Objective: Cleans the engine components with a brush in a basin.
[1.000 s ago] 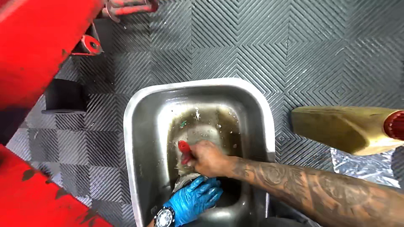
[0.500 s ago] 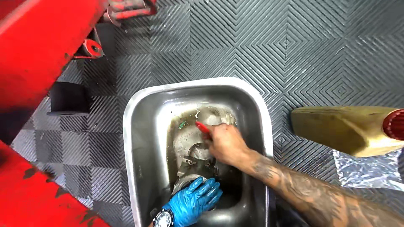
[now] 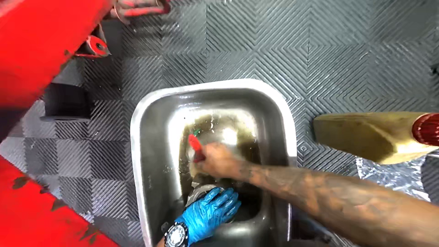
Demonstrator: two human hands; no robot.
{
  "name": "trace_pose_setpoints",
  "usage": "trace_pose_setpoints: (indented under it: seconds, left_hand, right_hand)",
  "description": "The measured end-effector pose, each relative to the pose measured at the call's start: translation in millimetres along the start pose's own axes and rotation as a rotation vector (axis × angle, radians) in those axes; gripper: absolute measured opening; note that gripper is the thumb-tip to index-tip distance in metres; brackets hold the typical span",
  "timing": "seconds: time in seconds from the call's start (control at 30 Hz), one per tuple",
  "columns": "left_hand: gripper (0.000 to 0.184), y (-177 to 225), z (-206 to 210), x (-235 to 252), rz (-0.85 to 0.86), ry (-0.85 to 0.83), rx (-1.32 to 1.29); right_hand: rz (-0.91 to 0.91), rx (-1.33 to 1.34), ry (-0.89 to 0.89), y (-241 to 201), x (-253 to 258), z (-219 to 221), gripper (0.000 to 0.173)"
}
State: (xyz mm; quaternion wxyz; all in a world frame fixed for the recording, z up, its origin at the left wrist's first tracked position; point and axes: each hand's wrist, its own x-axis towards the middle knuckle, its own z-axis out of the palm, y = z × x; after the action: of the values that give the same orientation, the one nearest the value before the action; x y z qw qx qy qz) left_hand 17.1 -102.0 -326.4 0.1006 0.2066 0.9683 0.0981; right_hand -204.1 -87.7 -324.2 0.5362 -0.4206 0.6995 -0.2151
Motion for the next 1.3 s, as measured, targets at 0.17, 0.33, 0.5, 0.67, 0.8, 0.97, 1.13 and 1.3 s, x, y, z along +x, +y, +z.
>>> trace_pose_setpoints:
  seconds: [0.17, 0.33, 0.5, 0.67, 0.8, 0.97, 1.13, 1.3]
  left_hand:
    - [0.057, 0, 2, 1, 0.008, 0.007, 0.009]
    - [0.054, -2, 2, 2, 0.018, 0.005, 0.006]
    - [0.053, -3, 0, 7, 0.021, 0.019, 0.052]
    - [0.045, -2, 2, 5, 0.013, 0.026, 0.083]
    - [0.042, -4, 2, 6, 0.017, 0.056, 0.07]
    - [0.041, -2, 1, 7, 0.009, 0.037, 0.086]
    - [0.042, -3, 0, 7, 0.021, 0.016, 0.089]
    - [0.043, 3, 2, 6, -0.003, 0.044, 0.051]
  right_hand:
    - [0.111, -0.184, -0.057, 2, -9, -20, 0.019]
    - [0.054, -0.08, -0.043, 11, -21, -17, 0.014]
    - [0.02, -0.018, 0.055, -7, 4, 0, 0.019]
    - [0.001, -0.299, 0.046, 8, -30, -78, 0.012]
    - [-0.082, -0.405, 0.463, 17, -54, -119, 0.013]
    - [-0.048, -0.1, 0.396, 9, -45, -97, 0.013]
    - [-0.175, 0.207, -0.059, 2, -11, -40, 0.014]
    - [-0.142, -0.158, -0.059, 19, -14, -42, 0.013]
